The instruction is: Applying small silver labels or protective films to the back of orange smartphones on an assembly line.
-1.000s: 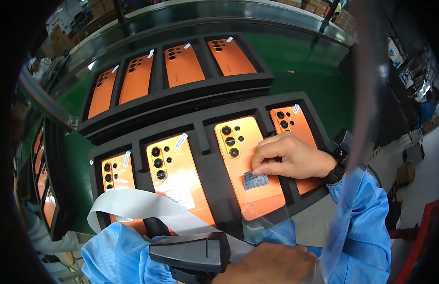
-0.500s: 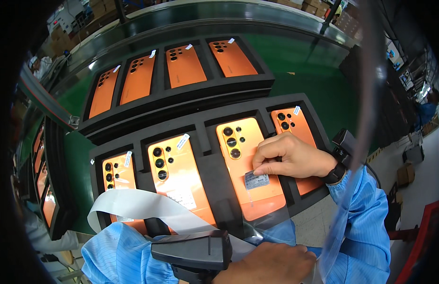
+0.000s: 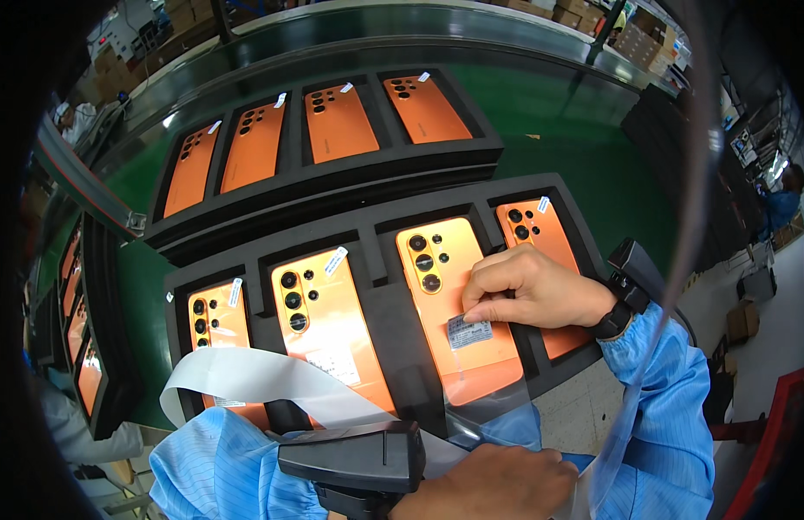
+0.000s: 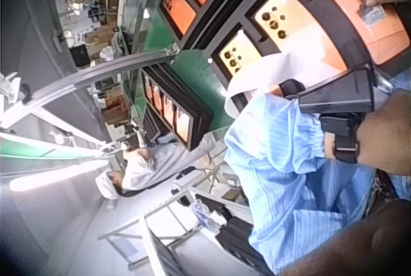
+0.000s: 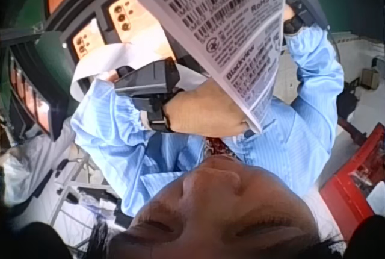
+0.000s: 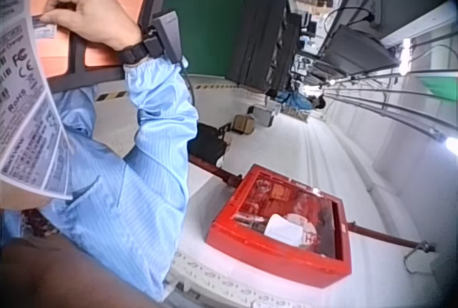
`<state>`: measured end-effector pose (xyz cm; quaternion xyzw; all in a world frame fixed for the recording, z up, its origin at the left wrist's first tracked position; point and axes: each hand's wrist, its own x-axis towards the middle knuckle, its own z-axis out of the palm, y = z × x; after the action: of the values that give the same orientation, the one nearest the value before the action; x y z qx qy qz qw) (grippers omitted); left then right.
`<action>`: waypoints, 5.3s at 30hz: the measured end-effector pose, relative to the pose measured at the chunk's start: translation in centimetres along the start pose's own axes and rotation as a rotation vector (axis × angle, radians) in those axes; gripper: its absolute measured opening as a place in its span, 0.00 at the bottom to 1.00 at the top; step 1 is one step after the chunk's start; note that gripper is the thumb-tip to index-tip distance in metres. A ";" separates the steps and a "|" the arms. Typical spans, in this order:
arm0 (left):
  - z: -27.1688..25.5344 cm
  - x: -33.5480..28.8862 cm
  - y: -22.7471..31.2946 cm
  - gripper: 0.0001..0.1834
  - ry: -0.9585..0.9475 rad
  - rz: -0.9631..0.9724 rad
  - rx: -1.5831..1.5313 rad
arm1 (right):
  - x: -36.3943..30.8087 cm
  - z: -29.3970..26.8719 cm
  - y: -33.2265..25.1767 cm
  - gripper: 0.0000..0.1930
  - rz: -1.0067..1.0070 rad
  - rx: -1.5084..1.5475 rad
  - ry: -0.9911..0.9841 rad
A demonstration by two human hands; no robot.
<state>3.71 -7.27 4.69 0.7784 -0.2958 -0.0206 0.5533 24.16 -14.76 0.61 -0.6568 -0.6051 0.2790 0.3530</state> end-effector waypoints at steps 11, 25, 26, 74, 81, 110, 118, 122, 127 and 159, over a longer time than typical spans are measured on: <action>0.1 0.1 -0.4 0.08 0.017 -0.001 -0.026 | -0.5 0.1 -0.1 0.06 -0.061 -0.120 0.022; -0.7 0.3 -0.3 0.11 -0.125 -0.227 -0.116 | 2.3 0.0 1.6 0.44 -0.325 -0.834 0.053; -0.7 0.3 -0.3 0.11 -0.130 -0.230 -0.109 | 3.0 0.6 1.6 0.48 -0.307 -0.833 0.035; -5.8 2.2 -0.4 0.25 0.731 -0.366 -0.858 | -1.5 2.9 -6.5 0.14 -0.615 -0.646 0.968; -5.2 2.9 -0.7 0.25 0.722 -0.419 -0.717 | -2.5 3.8 -5.9 0.15 -0.615 -0.820 1.087; -9.3 15.6 -14.6 0.05 0.084 -0.018 0.945 | -11.6 -6.8 1.1 0.08 -0.412 -0.394 1.315; -10.3 16.3 -13.4 0.03 -0.075 0.074 1.117 | -11.2 -7.1 2.3 0.08 -0.386 -0.370 1.262; -11.0 16.2 -14.3 0.02 -0.023 0.061 1.047 | -11.2 -6.9 2.4 0.07 -0.382 -0.365 1.212; -11.1 16.0 -14.3 0.04 -0.003 -0.065 0.932 | -10.8 -6.5 2.1 0.06 -0.379 -0.307 1.192; -3.2 5.7 -1.6 0.15 -0.405 -0.325 -0.068 | -6.6 -4.4 5.1 0.05 -0.153 -0.259 0.188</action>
<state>10.24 -6.97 6.23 0.7768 -0.2705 -0.2745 0.4980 30.00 -21.96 -1.26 -0.6721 -0.6483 0.1084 0.3408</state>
